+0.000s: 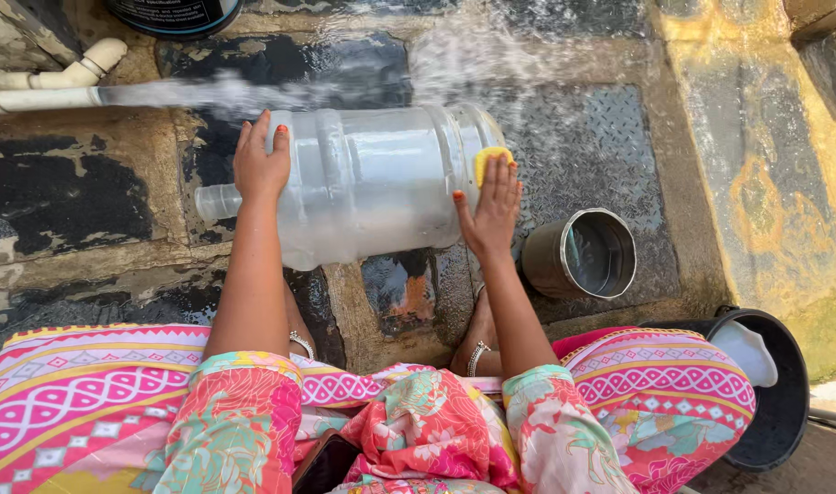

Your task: The person scrubs the exterior of a large plastic water bottle with a sponge under running water, pours liquid from a small container into it, and then shakes and rinses the bottle.

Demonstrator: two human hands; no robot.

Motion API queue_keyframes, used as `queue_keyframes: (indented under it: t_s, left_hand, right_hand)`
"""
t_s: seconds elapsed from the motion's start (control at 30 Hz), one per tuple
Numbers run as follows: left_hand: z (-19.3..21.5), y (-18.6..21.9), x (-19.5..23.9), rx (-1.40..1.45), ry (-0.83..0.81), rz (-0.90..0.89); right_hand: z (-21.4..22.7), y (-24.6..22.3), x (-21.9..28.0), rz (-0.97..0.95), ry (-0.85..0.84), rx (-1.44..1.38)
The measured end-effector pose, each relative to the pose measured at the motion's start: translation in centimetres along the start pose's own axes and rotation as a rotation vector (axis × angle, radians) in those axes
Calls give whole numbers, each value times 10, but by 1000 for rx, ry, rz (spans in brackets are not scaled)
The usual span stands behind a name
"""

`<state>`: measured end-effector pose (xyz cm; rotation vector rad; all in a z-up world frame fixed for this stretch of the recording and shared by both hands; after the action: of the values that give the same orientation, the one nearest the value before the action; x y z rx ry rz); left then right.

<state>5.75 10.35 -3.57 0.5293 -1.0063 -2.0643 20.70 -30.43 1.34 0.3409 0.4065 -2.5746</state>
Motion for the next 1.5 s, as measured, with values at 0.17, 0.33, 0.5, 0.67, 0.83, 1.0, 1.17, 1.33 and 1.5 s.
queue_keyframes:
  t_s: [0.17,0.33,0.5,0.67,0.83,1.0,1.17,1.33,1.5]
  left_hand:
    - [34,-36,43,136,220,295]
    - [18,-32,61,226,127,265]
    - [-3,0,36,55,-84,38]
    - [-15,18,53,-101,-214,98]
    - [-5,46,50,-119,-227,88]
    - [-2,51,47,-148,-216,109]
    - [0,54,51,-161,-75,11]
    - [-6,42,50,-118,-1,44]
    - [-20,20,30,-44,-94,199]
  right_hand:
    - [-42,103,15,-507,-85,-735]
    - [-47,108,21,-540,-66,-818]
    - [-23,113,-9,-674,-138,-459]
    - [-6,92,-22,-630,-125,-294]
    - [-10,-38,-19,-170,-158,-26]
    - [-20,-220,54,463,-284,-51]
    - [-20,-203,23,532,-367,-47]
    - [-6,-44,-74,-92,-343,133]
    - [-31,-85,-75,-61,-339,128]
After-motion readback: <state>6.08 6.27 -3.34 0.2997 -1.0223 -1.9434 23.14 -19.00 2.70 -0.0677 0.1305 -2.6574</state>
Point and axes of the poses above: each hand's wrist, its own x-axis away from the middle knuckle, its own z-axis out of the back of the hand, y = z × x, the point moved 10 cm from there along -x, towards the middle knuckle, and after that the axes turned 4 degrees about -z, right-handed, at the moved point
